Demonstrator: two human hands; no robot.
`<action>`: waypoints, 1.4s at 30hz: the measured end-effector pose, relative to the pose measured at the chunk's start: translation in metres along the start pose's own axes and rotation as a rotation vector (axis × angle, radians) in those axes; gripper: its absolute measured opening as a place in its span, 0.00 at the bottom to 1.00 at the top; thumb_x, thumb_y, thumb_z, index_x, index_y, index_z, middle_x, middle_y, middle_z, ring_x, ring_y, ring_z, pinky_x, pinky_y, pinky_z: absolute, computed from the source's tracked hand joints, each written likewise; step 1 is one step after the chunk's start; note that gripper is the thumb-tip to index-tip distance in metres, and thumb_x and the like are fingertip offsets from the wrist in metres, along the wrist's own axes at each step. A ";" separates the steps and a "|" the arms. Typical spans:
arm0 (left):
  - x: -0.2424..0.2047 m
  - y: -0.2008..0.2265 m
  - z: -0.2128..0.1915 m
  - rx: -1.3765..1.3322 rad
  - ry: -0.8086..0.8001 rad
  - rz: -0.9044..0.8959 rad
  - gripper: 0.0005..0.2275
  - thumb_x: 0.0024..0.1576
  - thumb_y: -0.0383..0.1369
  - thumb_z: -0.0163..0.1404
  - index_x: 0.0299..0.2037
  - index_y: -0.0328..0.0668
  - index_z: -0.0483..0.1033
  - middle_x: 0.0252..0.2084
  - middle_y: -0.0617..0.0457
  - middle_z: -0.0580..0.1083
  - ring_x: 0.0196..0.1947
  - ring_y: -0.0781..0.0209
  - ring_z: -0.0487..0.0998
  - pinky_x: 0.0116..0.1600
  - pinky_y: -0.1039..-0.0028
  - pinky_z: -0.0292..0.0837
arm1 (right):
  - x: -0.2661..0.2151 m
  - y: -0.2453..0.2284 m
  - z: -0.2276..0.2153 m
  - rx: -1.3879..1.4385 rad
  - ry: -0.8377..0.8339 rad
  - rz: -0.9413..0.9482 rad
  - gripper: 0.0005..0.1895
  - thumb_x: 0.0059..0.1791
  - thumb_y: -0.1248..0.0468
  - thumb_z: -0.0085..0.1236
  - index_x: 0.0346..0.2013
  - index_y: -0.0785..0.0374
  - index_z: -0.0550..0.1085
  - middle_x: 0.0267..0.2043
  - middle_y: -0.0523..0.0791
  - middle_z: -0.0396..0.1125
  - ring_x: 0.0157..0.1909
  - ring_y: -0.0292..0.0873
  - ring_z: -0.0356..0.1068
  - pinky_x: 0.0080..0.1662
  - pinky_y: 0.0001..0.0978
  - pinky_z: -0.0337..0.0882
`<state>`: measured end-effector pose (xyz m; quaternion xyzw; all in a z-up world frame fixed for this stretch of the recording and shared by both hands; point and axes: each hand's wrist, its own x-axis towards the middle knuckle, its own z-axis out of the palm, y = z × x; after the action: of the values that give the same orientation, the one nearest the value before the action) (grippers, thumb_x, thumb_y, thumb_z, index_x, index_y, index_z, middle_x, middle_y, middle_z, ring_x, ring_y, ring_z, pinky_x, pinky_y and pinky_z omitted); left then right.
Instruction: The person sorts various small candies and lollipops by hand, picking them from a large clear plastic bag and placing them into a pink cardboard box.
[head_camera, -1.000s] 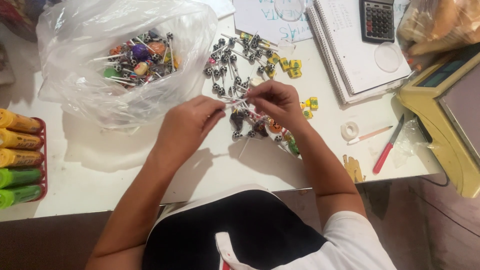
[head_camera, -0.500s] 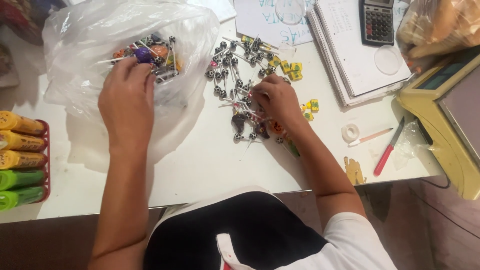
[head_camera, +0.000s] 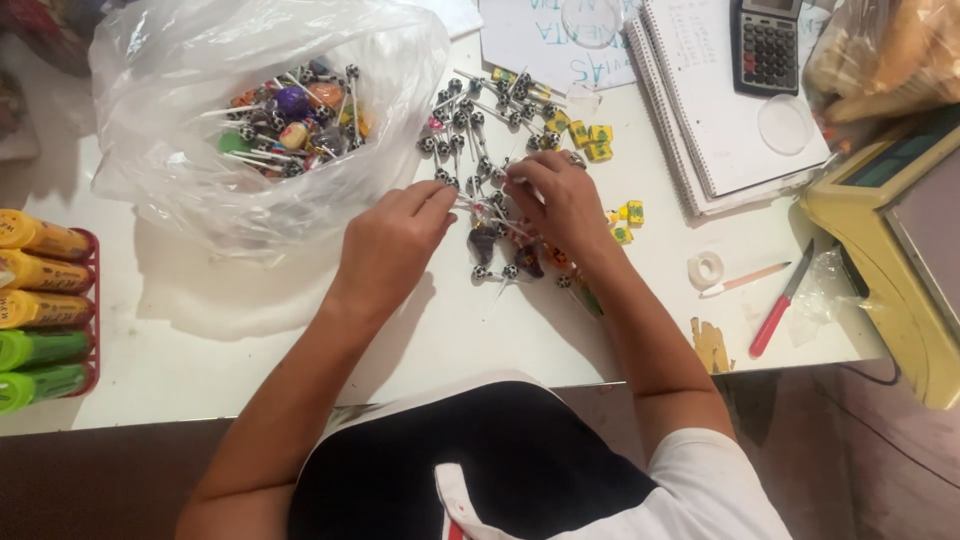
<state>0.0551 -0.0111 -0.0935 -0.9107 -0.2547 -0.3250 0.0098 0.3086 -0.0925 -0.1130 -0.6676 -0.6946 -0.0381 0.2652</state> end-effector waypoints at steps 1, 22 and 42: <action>0.002 0.002 -0.003 0.000 -0.002 0.000 0.07 0.62 0.39 0.57 0.49 0.58 0.79 0.47 0.60 0.78 0.41 0.65 0.82 0.45 0.81 0.77 | 0.000 -0.003 0.000 0.001 -0.001 0.002 0.04 0.53 0.62 0.62 0.42 0.50 0.79 0.39 0.43 0.71 0.36 0.50 0.76 0.40 0.40 0.76; 0.007 -0.026 -0.025 -0.012 0.027 -0.022 0.08 0.66 0.40 0.50 0.53 0.65 0.78 0.41 0.63 0.78 0.40 0.61 0.81 0.44 0.74 0.77 | 0.005 -0.035 -0.036 1.032 -0.076 0.327 0.10 0.49 0.74 0.64 0.43 0.66 0.75 0.35 0.50 0.73 0.33 0.40 0.75 0.36 0.26 0.77; -0.007 -0.100 -0.033 0.386 0.117 -0.232 0.09 0.63 0.38 0.61 0.52 0.63 0.83 0.46 0.66 0.77 0.45 0.65 0.80 0.46 0.79 0.76 | -0.009 0.035 0.008 -0.062 -0.039 0.204 0.13 0.49 0.60 0.66 0.48 0.53 0.80 0.40 0.45 0.75 0.40 0.52 0.76 0.46 0.44 0.76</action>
<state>-0.0158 0.0672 -0.0861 -0.8361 -0.4140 -0.3218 0.1611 0.3391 -0.0936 -0.1345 -0.7431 -0.6268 -0.0191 0.2334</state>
